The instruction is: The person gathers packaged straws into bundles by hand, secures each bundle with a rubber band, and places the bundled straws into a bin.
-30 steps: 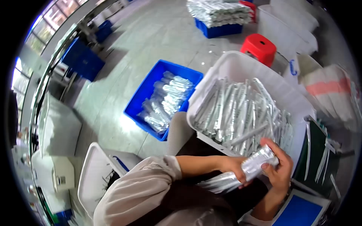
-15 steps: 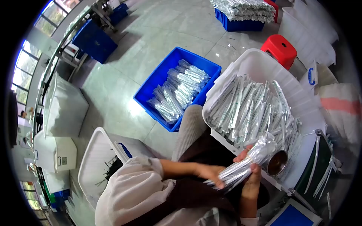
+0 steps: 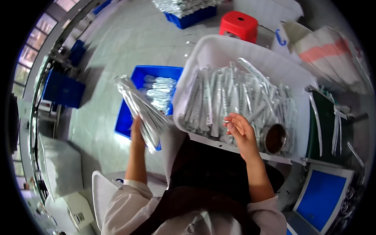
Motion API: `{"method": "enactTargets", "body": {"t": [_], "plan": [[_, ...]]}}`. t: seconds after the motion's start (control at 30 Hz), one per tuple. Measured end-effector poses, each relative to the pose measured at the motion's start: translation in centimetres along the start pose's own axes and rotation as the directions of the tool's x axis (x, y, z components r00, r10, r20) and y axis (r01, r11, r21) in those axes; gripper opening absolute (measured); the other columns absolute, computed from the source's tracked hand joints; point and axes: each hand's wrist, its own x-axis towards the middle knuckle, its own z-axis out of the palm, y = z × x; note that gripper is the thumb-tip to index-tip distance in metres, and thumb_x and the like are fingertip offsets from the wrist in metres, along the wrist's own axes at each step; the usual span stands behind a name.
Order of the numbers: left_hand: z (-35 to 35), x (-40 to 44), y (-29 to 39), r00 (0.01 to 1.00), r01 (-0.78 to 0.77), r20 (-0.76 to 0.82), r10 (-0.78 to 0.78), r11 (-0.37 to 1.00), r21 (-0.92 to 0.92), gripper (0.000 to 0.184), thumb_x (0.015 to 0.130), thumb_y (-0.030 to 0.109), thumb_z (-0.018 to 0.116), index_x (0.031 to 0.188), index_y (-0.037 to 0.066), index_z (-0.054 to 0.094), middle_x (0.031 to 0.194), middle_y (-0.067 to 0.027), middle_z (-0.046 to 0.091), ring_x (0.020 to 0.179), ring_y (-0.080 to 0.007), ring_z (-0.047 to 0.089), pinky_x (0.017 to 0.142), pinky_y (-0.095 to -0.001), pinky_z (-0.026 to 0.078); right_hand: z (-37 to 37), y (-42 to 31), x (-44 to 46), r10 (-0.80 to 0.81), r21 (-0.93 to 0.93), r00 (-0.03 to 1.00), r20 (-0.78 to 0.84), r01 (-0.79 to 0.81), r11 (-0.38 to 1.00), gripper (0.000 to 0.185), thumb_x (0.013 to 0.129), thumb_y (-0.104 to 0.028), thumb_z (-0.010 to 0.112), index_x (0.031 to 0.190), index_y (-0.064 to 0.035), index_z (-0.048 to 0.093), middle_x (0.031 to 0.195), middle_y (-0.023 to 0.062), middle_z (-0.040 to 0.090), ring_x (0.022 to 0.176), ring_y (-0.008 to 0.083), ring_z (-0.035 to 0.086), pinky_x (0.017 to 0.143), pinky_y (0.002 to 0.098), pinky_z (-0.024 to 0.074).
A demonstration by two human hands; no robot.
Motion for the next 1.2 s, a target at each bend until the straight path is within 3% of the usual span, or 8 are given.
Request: {"method": "enactTargets", "body": {"t": [0.1,0.13,0.27,0.33,0.5,0.63,0.87,1.2], "plan": [[-5.2,5.8,0.1,0.693,0.187,-0.551,0.465,0.623,0.76,0.057,0.075,0.038,0.065,0.107,-0.006,0.048,0.085,-0.0149,0.057,0.08,-0.0168,0.056,0.071,-0.0251,0.046,-3.3,2.8,-1.2,0.09,-0.027,0.99,-0.113,-0.093,0.995,0.032,0.084,-0.02,0.057,0.11,-0.0024,0.048,0.103,0.0075,0.056,0.092,0.014,0.053,0.072,0.0255,0.0411],[-6.4,7.0,-1.1,0.714,-0.085,-0.384,0.585,0.617,0.782,0.045,0.076,0.023,0.067,0.104,-0.006,0.048,0.085,-0.012,0.057,0.08,-0.0148,0.055,0.071,-0.0232,0.045,-3.7,3.5,-1.1,0.077,-0.019,0.989,-0.123,-0.08,0.997,0.032,0.084,-0.02,0.057,0.11,-0.0024,0.048,0.103,0.0075,0.056,0.092,0.014,0.053,0.072,0.0255,0.0411],[3.0,9.0,-6.8,0.948,-0.241,0.117,0.295,0.428,0.871,0.034,0.079,0.015,0.061,0.107,0.0,0.049,0.094,-0.0146,0.06,0.09,-0.0202,0.058,0.076,-0.0284,0.046,-4.2,7.4,-2.4,0.156,-0.06,0.963,-0.22,-0.173,0.983,0.026,0.083,-0.014,0.058,0.105,-0.0019,0.051,0.096,0.004,0.056,0.085,0.0101,0.053,0.07,0.0225,0.0418],[7.6,10.8,-11.3,0.963,-0.086,0.093,0.252,-0.038,0.996,0.082,0.064,0.048,0.069,0.115,-0.009,0.04,0.102,-0.0237,0.055,0.097,-0.0294,0.055,0.085,-0.0357,0.044,-4.2,9.1,-2.4,0.03,-0.198,0.991,-0.131,-0.056,0.979,0.024,0.082,-0.012,0.058,0.104,-0.0015,0.052,0.096,0.0035,0.056,0.083,0.0095,0.053,0.068,0.0216,0.0431],[12.0,13.8,-15.4,0.944,0.307,-0.331,-0.005,-0.355,0.883,0.108,0.053,0.069,0.064,0.119,-0.012,0.034,0.119,-0.0238,0.043,0.112,-0.0323,0.044,0.092,-0.0367,0.037,-3.2,8.8,-3.1,-0.179,-0.538,0.965,-0.189,0.051,0.841,0.025,0.074,-0.006,0.062,0.097,-0.0008,0.055,0.091,0.0107,0.057,0.079,0.0183,0.058,0.064,0.0265,0.0469],[12.8,13.1,-14.1,0.923,0.305,-0.359,-0.142,-0.301,0.904,0.111,0.052,0.073,0.061,0.119,-0.012,0.035,0.12,-0.0248,0.04,0.117,-0.0357,0.036,0.093,-0.0394,0.035,-2.4,8.9,-3.6,-0.429,-0.805,0.902,-0.054,0.215,0.553,0.022,0.072,-0.009,0.059,0.093,-0.0018,0.056,0.096,0.0117,0.055,0.085,0.0292,0.055,0.072,0.0352,0.0453],[11.5,14.3,-16.9,0.898,0.39,-0.431,-0.088,-0.292,0.873,0.118,0.048,0.071,0.064,0.124,-0.012,0.027,0.127,-0.0294,0.029,0.12,-0.0415,0.028,0.092,-0.0497,0.033,-2.2,9.3,-1.0,-0.297,-0.764,0.948,-0.119,0.104,0.637,0.023,0.073,-0.013,0.058,0.094,-0.0025,0.056,0.099,0.0108,0.055,0.088,0.0301,0.054,0.075,0.0365,0.0437],[13.4,12.8,-13.3,0.907,0.281,-0.324,-0.268,-0.189,0.941,0.085,0.053,0.053,0.07,0.108,-0.008,0.049,0.113,-0.0208,0.05,0.109,-0.0307,0.047,0.087,-0.0356,0.042,-0.8,9.9,-0.9,-0.562,-0.939,0.824,0.071,0.246,0.242,0.009,0.069,-0.004,0.056,0.079,-0.0032,0.056,0.081,0.0076,0.058,0.074,0.0253,0.056,0.062,0.0338,0.0472]]}}
